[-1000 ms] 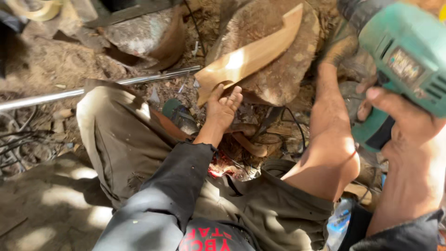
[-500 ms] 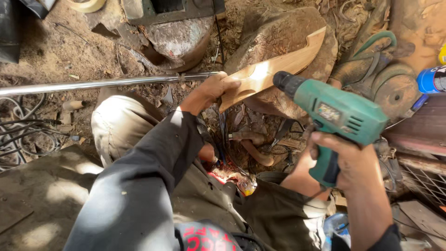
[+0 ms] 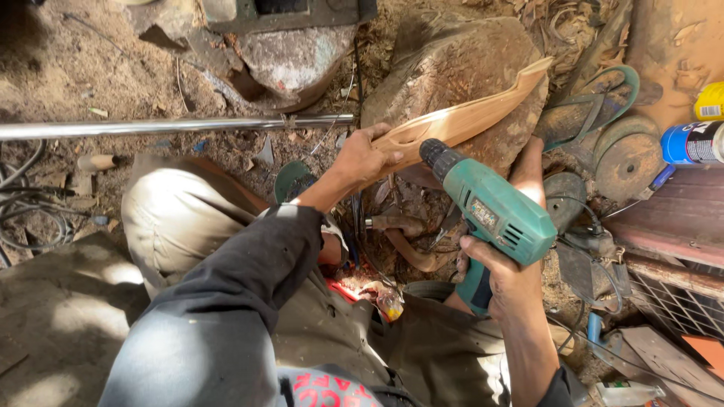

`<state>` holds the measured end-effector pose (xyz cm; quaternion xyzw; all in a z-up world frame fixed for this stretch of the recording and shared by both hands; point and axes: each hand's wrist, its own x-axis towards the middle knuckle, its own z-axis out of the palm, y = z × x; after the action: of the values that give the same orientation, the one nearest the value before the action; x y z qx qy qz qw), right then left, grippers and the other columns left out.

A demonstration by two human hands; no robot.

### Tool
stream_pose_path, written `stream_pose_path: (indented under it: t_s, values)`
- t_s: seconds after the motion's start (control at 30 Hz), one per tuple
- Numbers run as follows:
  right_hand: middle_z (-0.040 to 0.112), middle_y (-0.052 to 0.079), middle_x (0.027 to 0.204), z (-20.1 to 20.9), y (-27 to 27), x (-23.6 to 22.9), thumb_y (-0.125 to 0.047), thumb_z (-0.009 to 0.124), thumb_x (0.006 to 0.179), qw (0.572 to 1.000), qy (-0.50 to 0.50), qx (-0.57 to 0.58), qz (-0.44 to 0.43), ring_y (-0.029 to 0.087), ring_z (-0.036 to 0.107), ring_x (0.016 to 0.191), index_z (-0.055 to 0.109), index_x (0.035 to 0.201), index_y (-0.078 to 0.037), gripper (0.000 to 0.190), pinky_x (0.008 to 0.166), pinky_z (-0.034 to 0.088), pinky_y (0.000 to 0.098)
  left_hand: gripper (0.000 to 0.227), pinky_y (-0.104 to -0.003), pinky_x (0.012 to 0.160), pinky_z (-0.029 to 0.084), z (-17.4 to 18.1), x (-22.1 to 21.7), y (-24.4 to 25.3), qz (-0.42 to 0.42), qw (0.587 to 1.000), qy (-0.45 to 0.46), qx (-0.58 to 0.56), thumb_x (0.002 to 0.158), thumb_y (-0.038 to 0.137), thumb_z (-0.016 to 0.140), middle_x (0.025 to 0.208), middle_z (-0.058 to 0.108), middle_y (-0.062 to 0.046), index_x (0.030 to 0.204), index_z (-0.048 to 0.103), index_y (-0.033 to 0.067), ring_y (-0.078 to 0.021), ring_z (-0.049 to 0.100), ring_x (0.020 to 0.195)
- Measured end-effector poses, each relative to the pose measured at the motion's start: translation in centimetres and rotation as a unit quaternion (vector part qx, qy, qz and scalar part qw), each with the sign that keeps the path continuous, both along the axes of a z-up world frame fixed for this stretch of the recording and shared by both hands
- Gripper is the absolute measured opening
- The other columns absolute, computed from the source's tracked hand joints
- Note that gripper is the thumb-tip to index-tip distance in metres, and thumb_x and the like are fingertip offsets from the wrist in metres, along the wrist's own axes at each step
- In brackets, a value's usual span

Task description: The person sits on the ground and uses a corded drill to make holes in a curved wooden piece. They reposition the wood and drill multiple times, creating several holes along its length.

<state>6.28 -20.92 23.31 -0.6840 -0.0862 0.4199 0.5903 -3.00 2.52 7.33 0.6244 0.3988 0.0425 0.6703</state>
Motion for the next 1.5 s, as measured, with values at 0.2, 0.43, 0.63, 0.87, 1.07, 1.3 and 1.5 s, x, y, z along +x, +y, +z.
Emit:
stream_pose_path:
  t_s: [0.2, 0.43, 0.63, 0.87, 1.07, 1.3, 1.5]
  values:
    - [0.068, 0.011, 0.089, -0.8, -0.3, 0.4, 0.003, 0.073, 0.079, 0.999, 0.012, -0.035, 0.009, 0.02, 0.065, 0.063, 0.065, 0.115, 0.002, 0.037, 0.05, 0.054, 0.0324, 0.058, -0.034, 0.095, 0.054, -1.4, -0.4, -0.8, -0.001, 1.0, 0.008, 0.004, 0.082, 0.018, 0.083, 0.119, 0.074, -0.015, 0.133, 0.063, 0.0002, -0.0221, 0.072, 0.104]
    - [0.069, 0.011, 0.093, -1.7, 0.0, 0.7, 0.002, 0.071, 0.083, 0.999, 0.035, -0.011, 0.01, 0.018, 0.065, 0.068, 0.065, 0.117, 0.001, 0.034, 0.056, 0.054, 0.031, 0.051, -0.034, 0.097, 0.053, -0.6, -0.3, -1.1, 0.006, 1.0, 0.009, -0.017, 0.079, 0.017, 0.083, 0.116, 0.076, -0.011, 0.126, 0.068, 0.0059, -0.0198, 0.072, 0.102]
    - [0.069, 0.011, 0.092, -1.3, -0.1, 0.5, 0.002, 0.072, 0.081, 1.0, 0.02, -0.018, 0.009, 0.018, 0.064, 0.064, 0.066, 0.116, 0.001, 0.036, 0.052, 0.053, 0.0314, 0.046, -0.031, 0.086, 0.059, 0.6, -0.3, -1.1, 0.01, 0.999, 0.021, -0.025, 0.078, 0.016, 0.084, 0.107, 0.078, -0.01, 0.121, 0.069, 0.0071, -0.0175, 0.074, 0.092]
    - [0.069, 0.013, 0.093, -1.2, -0.9, 0.4, 0.001, 0.074, 0.081, 1.0, 0.027, 0.005, -0.005, 0.019, 0.068, 0.069, 0.065, 0.112, 0.003, 0.033, 0.055, 0.055, 0.031, 0.052, -0.03, 0.085, 0.061, 0.9, -0.5, -1.9, 0.033, 0.999, -0.019, 0.038, 0.075, 0.014, 0.086, 0.11, 0.076, -0.01, 0.123, 0.068, 0.0096, -0.0168, 0.076, 0.092]
    - [0.069, 0.012, 0.09, -1.5, -1.5, 0.3, 0.001, 0.073, 0.08, 0.999, 0.017, -0.016, -0.024, 0.019, 0.067, 0.067, 0.067, 0.111, 0.002, 0.032, 0.053, 0.054, 0.0302, 0.072, -0.034, 0.089, 0.06, 0.0, -0.2, -1.9, 0.029, 0.998, 0.0, 0.056, 0.074, 0.019, 0.088, 0.121, 0.072, -0.017, 0.138, 0.058, 0.0024, -0.0205, 0.076, 0.096]
    - [0.069, 0.012, 0.089, -2.3, -1.1, 0.6, 0.002, 0.074, 0.08, 1.0, 0.005, 0.009, 0.008, 0.019, 0.066, 0.067, 0.067, 0.109, 0.002, 0.03, 0.054, 0.055, 0.0307, 0.063, -0.034, 0.091, 0.06, -0.1, -0.3, -1.6, 0.021, 0.999, 0.019, 0.015, 0.075, 0.021, 0.085, 0.117, 0.076, -0.017, 0.132, 0.065, 0.0023, -0.0215, 0.077, 0.097]
    - [0.07, 0.012, 0.09, -2.3, -0.9, 0.5, 0.001, 0.074, 0.08, 1.0, 0.018, 0.004, -0.003, 0.018, 0.066, 0.066, 0.066, 0.11, 0.002, 0.031, 0.055, 0.055, 0.0295, 0.061, -0.035, 0.093, 0.057, 0.2, -0.3, -1.6, 0.024, 0.999, 0.008, 0.027, 0.076, 0.019, 0.086, 0.116, 0.075, -0.017, 0.131, 0.065, 0.0016, -0.0217, 0.075, 0.099]
